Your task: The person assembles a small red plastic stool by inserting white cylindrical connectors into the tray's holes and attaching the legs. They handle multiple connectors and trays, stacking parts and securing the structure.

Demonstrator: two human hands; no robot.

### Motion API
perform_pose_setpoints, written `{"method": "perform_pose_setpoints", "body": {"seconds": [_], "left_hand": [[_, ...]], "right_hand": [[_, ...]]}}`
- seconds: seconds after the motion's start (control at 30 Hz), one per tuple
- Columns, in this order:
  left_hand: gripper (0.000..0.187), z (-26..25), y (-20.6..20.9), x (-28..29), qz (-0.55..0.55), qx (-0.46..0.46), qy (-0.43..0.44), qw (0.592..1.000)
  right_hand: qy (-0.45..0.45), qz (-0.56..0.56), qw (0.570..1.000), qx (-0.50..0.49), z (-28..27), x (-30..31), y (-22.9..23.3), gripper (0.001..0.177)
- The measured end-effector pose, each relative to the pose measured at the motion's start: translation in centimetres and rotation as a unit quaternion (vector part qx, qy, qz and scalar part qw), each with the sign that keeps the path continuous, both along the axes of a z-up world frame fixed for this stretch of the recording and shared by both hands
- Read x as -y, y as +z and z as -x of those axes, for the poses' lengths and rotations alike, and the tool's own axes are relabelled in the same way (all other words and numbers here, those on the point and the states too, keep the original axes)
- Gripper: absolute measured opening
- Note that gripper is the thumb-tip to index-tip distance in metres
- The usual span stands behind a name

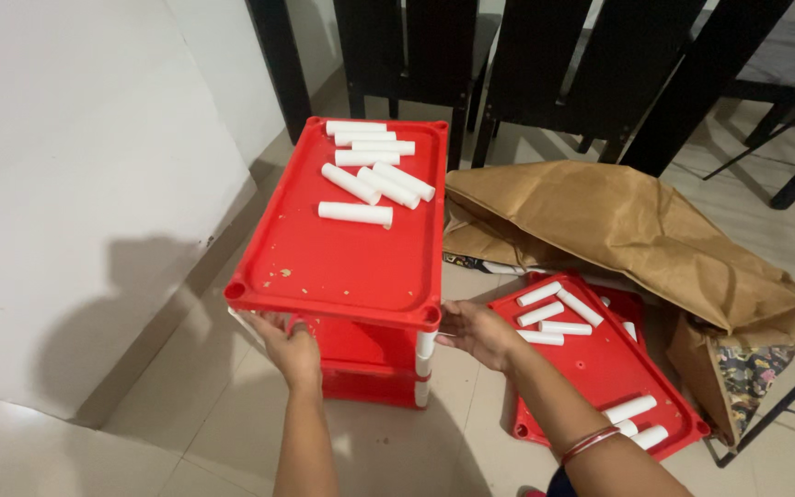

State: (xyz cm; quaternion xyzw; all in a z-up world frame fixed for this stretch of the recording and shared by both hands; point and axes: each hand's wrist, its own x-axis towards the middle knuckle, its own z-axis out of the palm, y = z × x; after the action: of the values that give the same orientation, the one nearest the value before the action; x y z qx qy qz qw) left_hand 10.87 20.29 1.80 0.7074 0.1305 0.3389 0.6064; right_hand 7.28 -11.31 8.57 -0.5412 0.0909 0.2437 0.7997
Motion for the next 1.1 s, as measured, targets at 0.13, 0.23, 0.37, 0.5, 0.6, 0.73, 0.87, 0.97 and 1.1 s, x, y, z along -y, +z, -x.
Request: {"method": "perform_pose_setpoints", "body": {"seconds": [0.13, 0.23, 0.37, 0.5, 0.6, 0.73, 0.87, 0.97, 1.1], "left_hand": [[0.02, 2.0, -1.6, 5.3, -0.147, -0.177, -0.157, 0.96], [0.04, 5.4, -1.1, 13.2, -0.128, -0.228, -0.256, 0.931], [0.026, 7.4, -0.1, 18.6, 0.059, -0.108, -0.157, 0.98], [0.022, 7.0, -0.8, 19.0, 0.343, -0.039, -0.181, 0.921], [0.018, 7.0, -1.3, 18.8, 0.373, -0.017, -0.201, 0.906], [0.02, 9.1, -0.5, 17.8, 0.114, -0.074, -0.225, 0.965], [0.024, 9.4, 2.4, 15.5, 0.137, -0.09, -0.279, 0.946], [0.028, 9.9, 4.0, 14.3, 0.123, -0.133, -0.305, 0.935], [0.028, 9.6, 4.3, 13.1, 0.106, -0.111, -0.36, 0.92]], "right_hand": [[-0.014, 0.037, 0.999, -0.005, -0.5, -1.3, 0.6, 0.047], [-0.044, 0.067, 0.997, 0.001, -0.5, -2.4, 0.9, 0.047], [-0.059, 0.23, 0.971, 0.037, 0.3, -4.4, 0.9, 0.054], [-0.096, 0.223, 0.969, 0.041, 1.1, -6.4, 1.4, 0.057], [-0.148, 0.193, 0.966, 0.089, 0.4, -7.2, 2.3, 0.054], [-0.21, 0.165, 0.961, 0.077, -0.4, -7.6, 2.0, 0.049], [-0.225, 0.126, 0.961, 0.103, -1.1, -8.7, 1.1, 0.043], [-0.222, 0.104, 0.965, 0.09, -1.4, -8.8, 0.4, 0.042], [-0.196, 0.072, 0.972, 0.107, -1.6, -8.6, -0.4, 0.044]]}}
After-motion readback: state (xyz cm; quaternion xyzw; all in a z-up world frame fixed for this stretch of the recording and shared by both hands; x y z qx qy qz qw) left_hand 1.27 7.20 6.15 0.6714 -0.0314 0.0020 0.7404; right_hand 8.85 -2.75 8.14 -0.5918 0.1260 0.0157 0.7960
